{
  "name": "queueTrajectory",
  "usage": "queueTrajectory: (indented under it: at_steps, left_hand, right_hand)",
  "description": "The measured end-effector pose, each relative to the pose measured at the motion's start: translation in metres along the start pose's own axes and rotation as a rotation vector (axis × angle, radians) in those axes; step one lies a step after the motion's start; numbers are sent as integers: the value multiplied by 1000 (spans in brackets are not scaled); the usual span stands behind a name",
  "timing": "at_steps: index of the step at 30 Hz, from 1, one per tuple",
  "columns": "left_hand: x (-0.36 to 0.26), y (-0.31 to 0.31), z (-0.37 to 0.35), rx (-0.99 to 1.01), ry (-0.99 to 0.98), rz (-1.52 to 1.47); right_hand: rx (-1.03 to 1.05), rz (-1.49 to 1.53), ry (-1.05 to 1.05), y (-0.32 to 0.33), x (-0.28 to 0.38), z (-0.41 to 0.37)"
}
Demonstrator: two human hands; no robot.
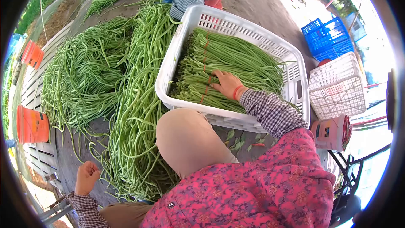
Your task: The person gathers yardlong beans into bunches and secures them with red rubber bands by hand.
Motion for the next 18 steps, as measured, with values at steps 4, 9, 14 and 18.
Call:
queueTrajectory:
  at_steps: [4,9,14,18]
  left_hand:
    - [3,3,-5,-28,25,-48]
    - [4,6,-5,-22,37,-58]
    - [2,2,0,-10,49,6]
    - [2,2,4,7,52,-38]
  right_hand:
    - [-240,-17,129,9,-6,-6]
    - [-44,-253,229,10,16,-20]
    - [154,-296,202,10,19,-10]
    - [331,-304,142,14,38,4]
Point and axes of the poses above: each hand's wrist, its own z-axis towards the middle knuckle, its own y-axis out of the back of the hand, x = y × z, the point moved 2 cm from there along z, towards the middle knuckle, and after that the axes turned 13 degrees about -z, right-handed, at the moved point
